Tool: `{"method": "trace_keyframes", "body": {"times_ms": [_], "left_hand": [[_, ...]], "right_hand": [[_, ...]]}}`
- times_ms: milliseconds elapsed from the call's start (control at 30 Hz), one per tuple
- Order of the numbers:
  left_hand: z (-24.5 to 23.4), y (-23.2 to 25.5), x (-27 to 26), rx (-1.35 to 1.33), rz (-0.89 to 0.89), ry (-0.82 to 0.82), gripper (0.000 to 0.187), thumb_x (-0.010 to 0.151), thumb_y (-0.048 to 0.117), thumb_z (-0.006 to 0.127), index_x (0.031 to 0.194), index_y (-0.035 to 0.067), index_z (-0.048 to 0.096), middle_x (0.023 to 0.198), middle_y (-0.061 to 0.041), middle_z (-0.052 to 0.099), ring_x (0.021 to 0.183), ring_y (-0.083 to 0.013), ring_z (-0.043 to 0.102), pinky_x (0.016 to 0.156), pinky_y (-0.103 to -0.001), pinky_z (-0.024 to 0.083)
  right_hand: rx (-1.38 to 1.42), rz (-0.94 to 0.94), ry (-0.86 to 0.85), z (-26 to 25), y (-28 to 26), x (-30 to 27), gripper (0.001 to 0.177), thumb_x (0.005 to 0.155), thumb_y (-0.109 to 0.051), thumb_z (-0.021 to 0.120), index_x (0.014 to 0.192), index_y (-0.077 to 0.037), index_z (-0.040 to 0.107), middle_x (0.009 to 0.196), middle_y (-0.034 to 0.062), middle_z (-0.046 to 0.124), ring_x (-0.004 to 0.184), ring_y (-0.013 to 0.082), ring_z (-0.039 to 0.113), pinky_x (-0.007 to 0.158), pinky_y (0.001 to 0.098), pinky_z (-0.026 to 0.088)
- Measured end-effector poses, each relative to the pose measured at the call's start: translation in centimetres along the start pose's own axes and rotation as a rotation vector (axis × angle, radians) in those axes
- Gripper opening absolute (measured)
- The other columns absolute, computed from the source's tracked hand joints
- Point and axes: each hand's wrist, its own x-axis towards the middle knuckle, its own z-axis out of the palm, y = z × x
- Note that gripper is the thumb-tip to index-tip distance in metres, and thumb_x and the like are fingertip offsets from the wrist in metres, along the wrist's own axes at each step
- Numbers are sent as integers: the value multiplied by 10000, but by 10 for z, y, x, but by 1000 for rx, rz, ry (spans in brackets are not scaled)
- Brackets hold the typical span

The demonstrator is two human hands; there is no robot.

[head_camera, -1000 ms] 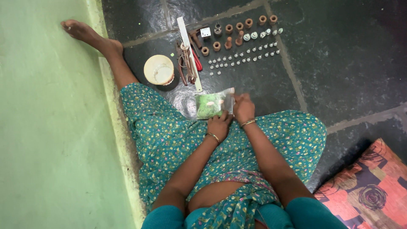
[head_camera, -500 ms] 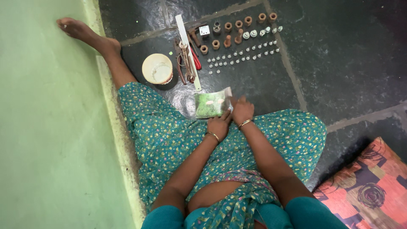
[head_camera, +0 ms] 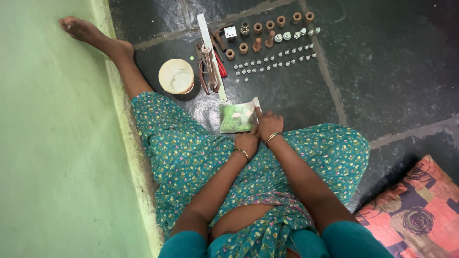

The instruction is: The person sits on the floor and handles small hardware components, including nuts, bolts, and plastic bags. They open a plastic bag, remove items, and manipulate a small metal fitting with their hands.

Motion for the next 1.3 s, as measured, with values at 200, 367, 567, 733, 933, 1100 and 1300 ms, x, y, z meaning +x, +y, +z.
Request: {"method": "trace_keyframes", "body": {"times_ms": [200, 367, 567, 733, 933, 1100, 1300], "left_hand": [[29, -4, 1, -25, -91, -114, 451, 988, 224, 532, 1412, 81, 585, 996, -137, 734, 770, -341, 713, 699, -504, 546], [26, -2, 1, 38, 10, -48, 286, 954, 220, 526, 1200, 132, 643, 1130, -120, 719, 733, -333, 726, 630, -516, 546], [-9, 7, 1, 51, -39, -169, 441, 1023, 219, 482, 1452, 133, 542, 1274, -110, 644, 853, -322, 727, 737, -499, 552], [-7, 4, -7, 87, 77, 66, 468, 898, 174, 529, 1362, 144, 578, 1479, -41, 559, 966, -289, 727, 789, -475, 550], [-10, 2, -9, 33, 36, -52, 493, 937, 180, 515, 1428, 148, 546, 1550, -48, 496, 928, -290, 722, 807, -476, 539], [-5, 0, -8, 31, 42, 6, 520, 913, 179, 528, 1432, 171, 548, 1528, -28, 520, 884, -272, 733, 765, -476, 548], [-3, 4, -7, 30, -13, -90, 448, 927, 228, 570, 1366, 147, 609, 1531, -30, 509, 848, -304, 724, 747, -489, 556]], "right_hand": [[9, -14, -53, 13, -2, 16, 618, 920, -275, 578, 1520, -298, 430, 941, 93, 736, 824, 293, 721, 795, 505, 490], [6, -2, -224, -1, -6, 36, 692, 943, -263, 539, 1593, -264, 300, 973, 110, 760, 846, 319, 745, 805, 526, 508], [170, 93, -345, -17, 3, 50, 520, 1097, -360, 413, 1600, -362, 279, 1163, 199, 721, 1013, 402, 717, 869, 519, 551], [402, -14, -202, -3, 38, 47, 727, 860, -212, 568, 1537, -361, 351, 1298, 205, 640, 1069, 425, 669, 883, 513, 528], [420, -4, -265, -12, 44, 20, 651, 911, -258, 586, 1535, -293, 406, 1234, 237, 672, 1080, 444, 663, 908, 520, 521], [124, 36, -414, -26, 14, -5, 512, 1036, -315, 437, 1543, -370, 403, 1217, 156, 715, 1072, 370, 711, 886, 502, 551], [56, 89, -439, -32, -7, -10, 625, 1011, -334, 469, 1604, -376, 274, 1174, 123, 736, 1046, 336, 724, 918, 531, 509]]}}
